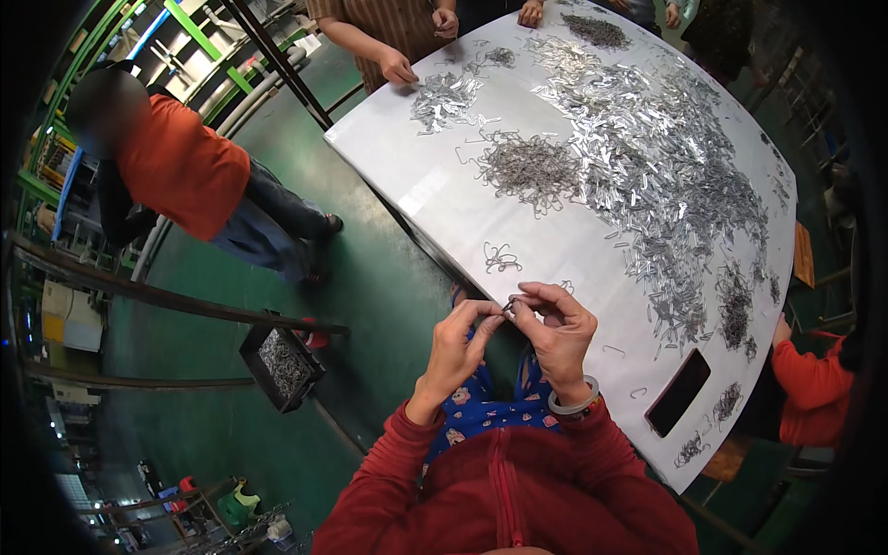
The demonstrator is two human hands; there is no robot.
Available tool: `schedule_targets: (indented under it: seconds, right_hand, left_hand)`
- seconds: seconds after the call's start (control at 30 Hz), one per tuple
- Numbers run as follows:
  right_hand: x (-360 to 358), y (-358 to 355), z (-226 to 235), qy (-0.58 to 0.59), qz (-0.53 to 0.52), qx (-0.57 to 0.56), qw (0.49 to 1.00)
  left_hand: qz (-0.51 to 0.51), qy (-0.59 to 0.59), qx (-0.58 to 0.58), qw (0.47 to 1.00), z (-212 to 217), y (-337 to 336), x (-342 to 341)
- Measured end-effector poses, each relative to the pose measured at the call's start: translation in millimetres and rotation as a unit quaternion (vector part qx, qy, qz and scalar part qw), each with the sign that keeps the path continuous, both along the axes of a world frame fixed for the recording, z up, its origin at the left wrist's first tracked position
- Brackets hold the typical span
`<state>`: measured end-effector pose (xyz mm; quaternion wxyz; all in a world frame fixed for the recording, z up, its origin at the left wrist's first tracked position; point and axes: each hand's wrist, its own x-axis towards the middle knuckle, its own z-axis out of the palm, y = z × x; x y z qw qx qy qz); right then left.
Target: The person assembles small metal hooks by hand at a table, picking up individual pieces and joining them together. They repeatedly place the finished hooks onto a hanging rack above the table. Other workers are present at the same table performing similar assembly.
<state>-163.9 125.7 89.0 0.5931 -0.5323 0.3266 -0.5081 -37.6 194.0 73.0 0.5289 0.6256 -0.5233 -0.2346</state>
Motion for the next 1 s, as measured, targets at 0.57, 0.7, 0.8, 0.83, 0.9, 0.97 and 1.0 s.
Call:
schedule_targets:
  seconds: [0.57,0.7,0.8,0.83,0.9,0.97,1.0]
  right_hand:
    - [-9.5,-43.4,31.1,-0.11,0.029,0.061,0.992]
    - [-15.9,-40.0,33.7,-0.109,0.036,0.047,0.992]
    - [-21.3,-32.6,31.6,-0.096,0.055,0.059,0.992]
    - [-22.4,-30.0,30.1,-0.085,0.06,0.062,0.993]
    - [-23.5,-25.7,26.7,-0.062,0.07,0.067,0.993]
    - [-23.6,-20.3,23.6,-0.05,0.074,0.074,0.993]
    - [-24.2,-17.4,22.6,-0.04,0.073,0.081,0.993]
  left_hand:
    - [0.074,-0.312,0.082,0.944,-102.1,-241.9,131.7]
    - [0.069,-0.419,0.144,0.894,-106.2,-224.5,124.1]
    - [0.052,-0.336,0.157,0.927,-96.7,-187.3,130.5]
    - [0.051,-0.293,0.148,0.943,-92.0,-175.0,132.0]
    - [0.064,-0.136,0.15,0.977,-80.5,-153.7,129.1]
    - [0.057,-0.037,0.155,0.986,-63.7,-136.2,121.3]
    - [0.042,-0.016,0.166,0.985,-54.1,-126.7,114.0]
